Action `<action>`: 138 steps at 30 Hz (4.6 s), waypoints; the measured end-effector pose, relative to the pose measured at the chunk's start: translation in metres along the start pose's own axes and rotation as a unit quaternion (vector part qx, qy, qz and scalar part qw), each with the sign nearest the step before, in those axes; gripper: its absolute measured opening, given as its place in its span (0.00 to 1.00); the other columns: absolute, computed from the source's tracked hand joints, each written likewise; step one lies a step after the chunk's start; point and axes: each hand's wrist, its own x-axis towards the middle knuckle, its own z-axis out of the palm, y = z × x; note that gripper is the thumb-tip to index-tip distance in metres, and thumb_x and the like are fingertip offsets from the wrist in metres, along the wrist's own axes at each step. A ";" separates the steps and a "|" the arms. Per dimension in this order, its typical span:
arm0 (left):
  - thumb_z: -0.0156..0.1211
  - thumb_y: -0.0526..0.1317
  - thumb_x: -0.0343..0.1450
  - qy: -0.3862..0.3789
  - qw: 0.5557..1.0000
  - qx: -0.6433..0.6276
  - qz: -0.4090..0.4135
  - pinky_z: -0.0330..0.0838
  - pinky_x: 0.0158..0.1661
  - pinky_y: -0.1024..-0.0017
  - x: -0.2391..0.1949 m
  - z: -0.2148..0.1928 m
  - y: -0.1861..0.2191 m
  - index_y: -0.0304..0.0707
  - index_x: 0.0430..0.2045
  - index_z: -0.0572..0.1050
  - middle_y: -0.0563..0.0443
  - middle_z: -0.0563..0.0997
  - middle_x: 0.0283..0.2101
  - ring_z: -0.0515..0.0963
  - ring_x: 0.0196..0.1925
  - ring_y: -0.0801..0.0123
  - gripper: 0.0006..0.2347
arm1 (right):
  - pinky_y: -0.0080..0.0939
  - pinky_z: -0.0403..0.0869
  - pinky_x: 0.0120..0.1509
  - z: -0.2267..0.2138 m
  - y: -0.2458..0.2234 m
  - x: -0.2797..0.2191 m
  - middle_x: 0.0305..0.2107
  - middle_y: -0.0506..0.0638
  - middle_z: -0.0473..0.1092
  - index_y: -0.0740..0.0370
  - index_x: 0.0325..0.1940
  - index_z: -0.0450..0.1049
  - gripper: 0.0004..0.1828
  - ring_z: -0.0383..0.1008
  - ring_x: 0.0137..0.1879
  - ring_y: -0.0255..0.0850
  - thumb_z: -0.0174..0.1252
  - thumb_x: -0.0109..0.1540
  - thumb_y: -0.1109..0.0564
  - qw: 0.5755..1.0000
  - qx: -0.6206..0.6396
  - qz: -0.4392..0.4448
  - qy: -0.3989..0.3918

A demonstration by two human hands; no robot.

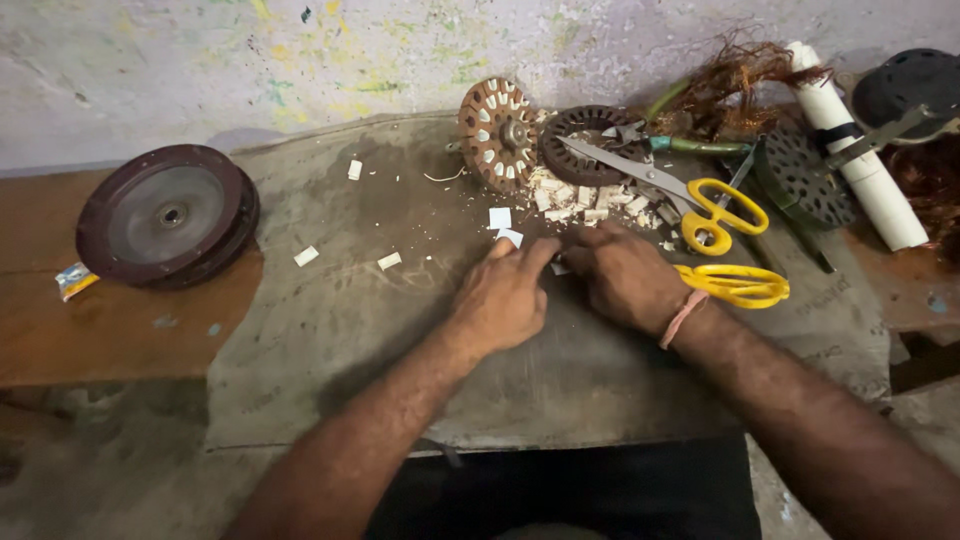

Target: The person places small white insulation papers into the slots of a ceiling fan motor stator by hand and using scissors to trim them.

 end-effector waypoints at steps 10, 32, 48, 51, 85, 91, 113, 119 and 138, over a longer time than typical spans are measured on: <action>0.58 0.31 0.63 -0.012 1.000 0.017 -0.002 0.73 0.48 0.50 0.001 -0.003 0.003 0.36 0.55 0.68 0.37 0.82 0.42 0.76 0.51 0.43 0.23 | 0.53 0.74 0.49 -0.004 0.001 -0.003 0.40 0.56 0.72 0.62 0.41 0.80 0.16 0.73 0.48 0.55 0.60 0.49 0.66 0.999 0.011 -0.004 -0.038; 0.58 0.33 0.63 0.001 1.000 0.021 0.002 0.73 0.45 0.46 -0.001 -0.001 0.003 0.40 0.50 0.70 0.38 0.83 0.38 0.77 0.48 0.41 0.19 | 0.51 0.75 0.56 -0.008 -0.008 -0.020 0.51 0.53 0.72 0.59 0.50 0.78 0.24 0.71 0.55 0.52 0.59 0.49 0.65 0.997 -0.027 0.007 -0.068; 0.66 0.30 0.62 0.048 0.984 -0.131 -0.115 0.76 0.43 0.58 0.035 0.029 -0.006 0.36 0.45 0.76 0.43 0.84 0.37 0.83 0.43 0.53 0.16 | 0.54 0.68 0.48 -0.012 -0.013 -0.041 0.35 0.53 0.71 0.60 0.38 0.77 0.12 0.69 0.44 0.54 0.62 0.50 0.62 0.992 0.014 -0.044 0.121; 0.67 0.31 0.65 0.063 0.964 -0.219 -0.137 0.78 0.40 0.63 0.044 0.040 -0.027 0.35 0.40 0.79 0.46 0.85 0.35 0.84 0.38 0.63 0.11 | 0.55 0.68 0.53 -0.008 -0.002 -0.046 0.41 0.56 0.71 0.62 0.45 0.76 0.11 0.68 0.48 0.56 0.62 0.59 0.61 0.968 0.001 -0.002 0.251; 0.59 0.25 0.71 0.213 0.838 -0.499 -0.049 0.80 0.25 0.77 0.168 -0.053 -0.056 0.27 0.43 0.75 0.45 0.82 0.32 0.85 0.28 0.72 0.09 | 0.44 0.77 0.51 0.005 0.044 0.033 0.49 0.54 0.69 0.66 0.76 0.55 0.47 0.73 0.50 0.42 0.70 0.58 0.53 0.682 0.716 0.064 0.132; 0.63 0.25 0.70 0.234 0.841 -0.487 -0.019 0.77 0.27 0.77 0.161 -0.050 -0.064 0.25 0.45 0.77 0.47 0.81 0.32 0.81 0.29 0.75 0.10 | 0.46 0.78 0.48 0.004 0.035 0.033 0.48 0.55 0.68 0.65 0.76 0.55 0.47 0.73 0.49 0.43 0.68 0.58 0.51 0.699 0.706 0.100 0.060; 0.62 0.26 0.71 0.241 0.809 -0.534 -0.034 0.82 0.28 0.75 0.161 -0.050 -0.072 0.26 0.44 0.75 0.48 0.82 0.31 0.82 0.27 0.74 0.09 | 0.44 0.80 0.44 0.011 0.032 0.034 0.49 0.58 0.71 0.67 0.75 0.55 0.46 0.76 0.45 0.43 0.67 0.56 0.57 0.748 0.654 0.109 0.031; 0.62 0.26 0.71 0.240 0.825 -0.510 -0.040 0.82 0.28 0.75 0.158 -0.055 -0.068 0.26 0.44 0.75 0.48 0.82 0.31 0.82 0.28 0.74 0.09 | 0.44 0.80 0.43 0.010 0.031 0.036 0.48 0.58 0.72 0.68 0.74 0.56 0.45 0.76 0.44 0.43 0.67 0.56 0.57 0.755 0.648 0.095 0.031; 0.61 0.27 0.71 0.236 0.842 -0.484 -0.045 0.82 0.29 0.77 0.156 -0.057 -0.067 0.26 0.44 0.75 0.48 0.82 0.32 0.83 0.29 0.76 0.09 | 0.43 0.79 0.43 0.006 0.028 0.035 0.46 0.56 0.71 0.67 0.74 0.55 0.43 0.75 0.43 0.41 0.64 0.57 0.62 0.751 0.653 0.099 0.022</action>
